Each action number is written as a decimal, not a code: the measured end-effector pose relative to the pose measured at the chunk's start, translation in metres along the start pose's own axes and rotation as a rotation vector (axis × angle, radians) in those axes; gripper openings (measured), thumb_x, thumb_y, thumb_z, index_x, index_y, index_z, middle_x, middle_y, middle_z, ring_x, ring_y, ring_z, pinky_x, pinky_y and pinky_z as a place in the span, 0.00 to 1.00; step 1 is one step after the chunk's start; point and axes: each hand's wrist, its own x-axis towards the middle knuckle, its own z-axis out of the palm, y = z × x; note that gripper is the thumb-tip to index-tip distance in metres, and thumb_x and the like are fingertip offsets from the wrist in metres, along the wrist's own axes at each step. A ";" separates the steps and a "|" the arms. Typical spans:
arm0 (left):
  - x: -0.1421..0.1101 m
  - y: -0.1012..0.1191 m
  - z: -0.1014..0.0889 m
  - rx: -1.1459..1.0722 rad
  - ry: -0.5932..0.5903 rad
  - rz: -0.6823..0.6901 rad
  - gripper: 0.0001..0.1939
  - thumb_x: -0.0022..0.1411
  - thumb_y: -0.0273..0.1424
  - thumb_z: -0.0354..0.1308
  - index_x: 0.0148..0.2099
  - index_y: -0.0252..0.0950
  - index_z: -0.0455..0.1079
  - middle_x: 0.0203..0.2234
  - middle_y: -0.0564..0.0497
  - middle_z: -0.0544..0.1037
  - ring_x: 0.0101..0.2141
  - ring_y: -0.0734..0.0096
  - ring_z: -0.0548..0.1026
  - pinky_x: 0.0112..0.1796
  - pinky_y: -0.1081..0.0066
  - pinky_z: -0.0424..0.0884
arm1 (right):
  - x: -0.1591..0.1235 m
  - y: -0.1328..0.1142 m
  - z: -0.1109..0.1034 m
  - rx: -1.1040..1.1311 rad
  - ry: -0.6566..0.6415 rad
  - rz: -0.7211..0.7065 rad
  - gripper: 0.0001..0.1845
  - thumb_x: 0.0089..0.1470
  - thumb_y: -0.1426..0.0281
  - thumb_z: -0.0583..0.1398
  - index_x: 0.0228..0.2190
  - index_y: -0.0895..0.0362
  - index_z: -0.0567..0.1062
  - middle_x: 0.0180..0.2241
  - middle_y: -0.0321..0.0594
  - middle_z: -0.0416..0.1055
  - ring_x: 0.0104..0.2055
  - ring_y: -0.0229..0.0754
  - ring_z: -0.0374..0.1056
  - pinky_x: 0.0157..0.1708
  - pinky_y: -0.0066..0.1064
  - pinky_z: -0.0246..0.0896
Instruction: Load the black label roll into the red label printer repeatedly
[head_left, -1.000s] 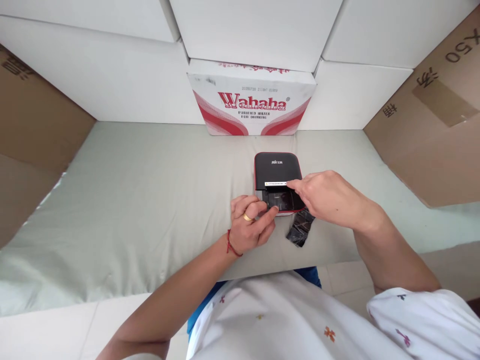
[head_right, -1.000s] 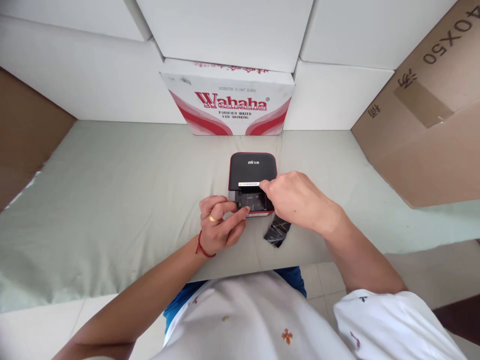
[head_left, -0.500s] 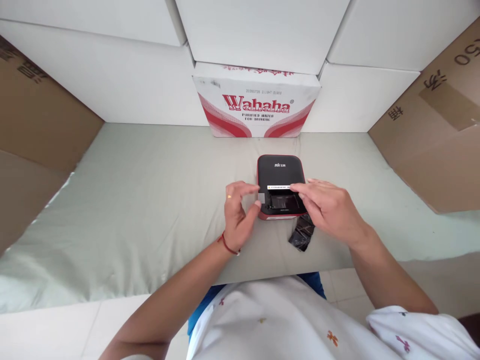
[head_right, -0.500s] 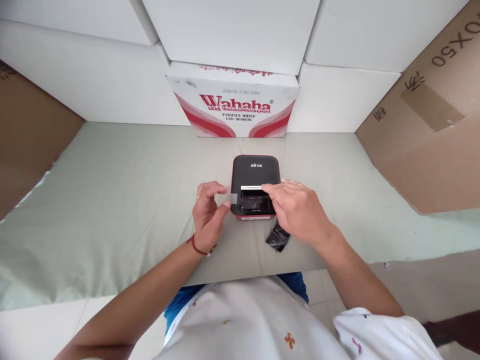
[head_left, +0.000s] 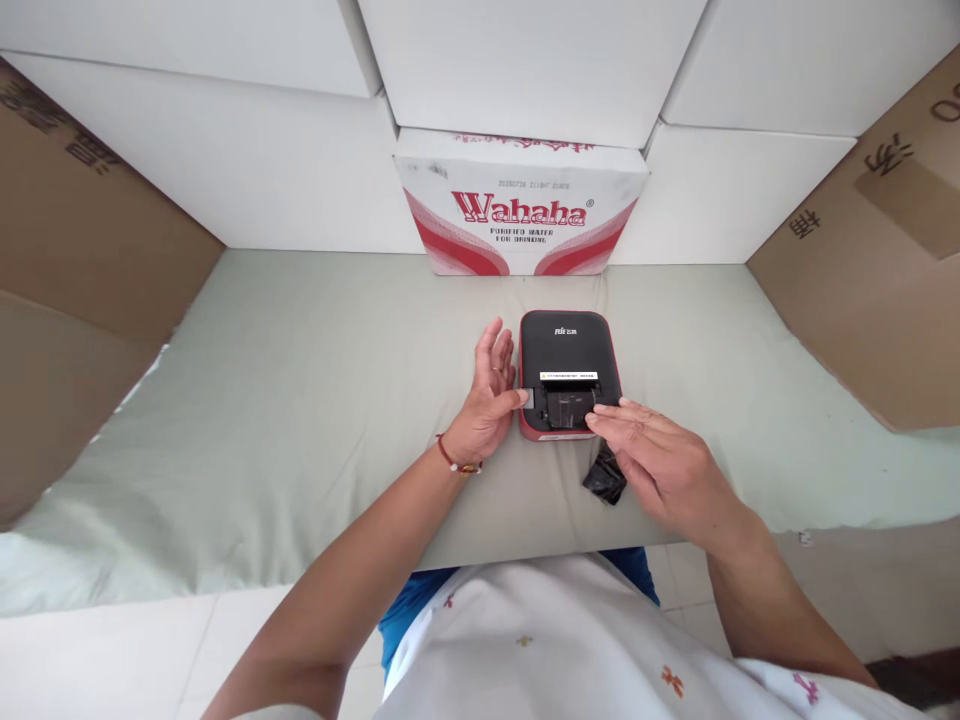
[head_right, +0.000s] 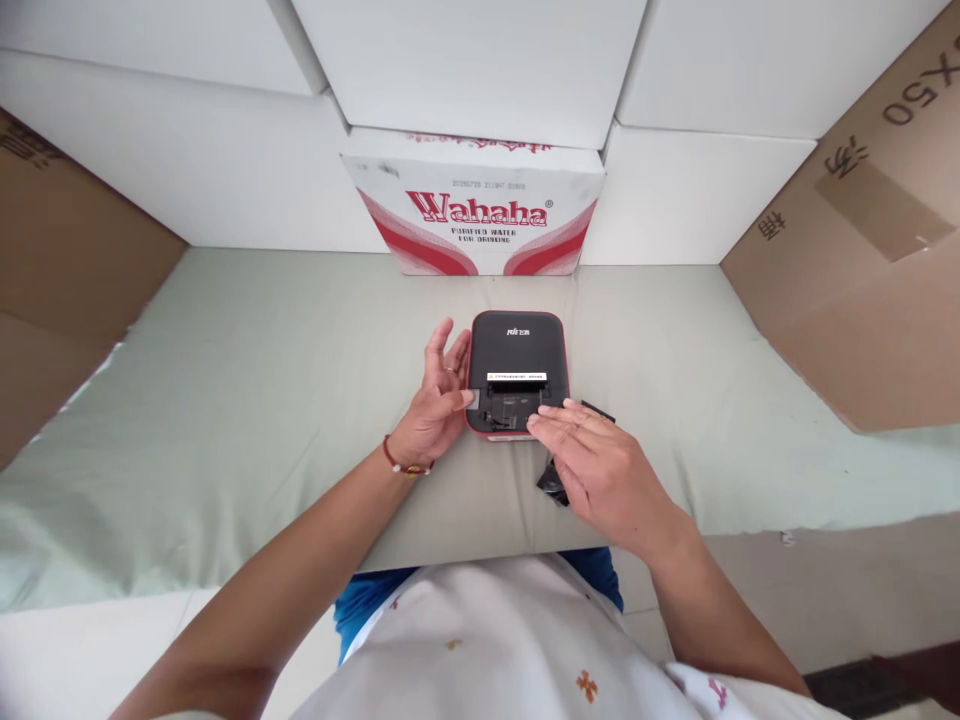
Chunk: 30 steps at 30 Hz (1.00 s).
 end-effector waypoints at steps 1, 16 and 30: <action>0.000 -0.001 -0.001 -0.001 -0.003 0.001 0.57 0.54 0.45 0.77 0.76 0.65 0.47 0.79 0.54 0.48 0.80 0.51 0.41 0.77 0.45 0.42 | 0.000 0.000 0.000 0.003 -0.002 0.003 0.30 0.67 0.81 0.54 0.65 0.48 0.74 0.55 0.41 0.83 0.60 0.46 0.78 0.67 0.53 0.71; 0.003 -0.008 -0.003 -0.086 -0.038 0.010 0.40 0.56 0.44 0.76 0.67 0.53 0.65 0.74 0.51 0.63 0.75 0.52 0.56 0.75 0.49 0.51 | 0.123 0.034 0.000 -0.380 -0.499 0.382 0.17 0.69 0.69 0.57 0.51 0.53 0.83 0.53 0.47 0.83 0.52 0.52 0.79 0.46 0.38 0.70; 0.004 -0.007 -0.001 -0.127 -0.019 0.002 0.41 0.53 0.43 0.77 0.66 0.50 0.66 0.72 0.49 0.66 0.74 0.50 0.58 0.73 0.49 0.54 | 0.115 0.009 0.005 -0.375 -0.396 0.505 0.16 0.65 0.69 0.59 0.52 0.57 0.77 0.52 0.51 0.80 0.49 0.55 0.78 0.43 0.41 0.70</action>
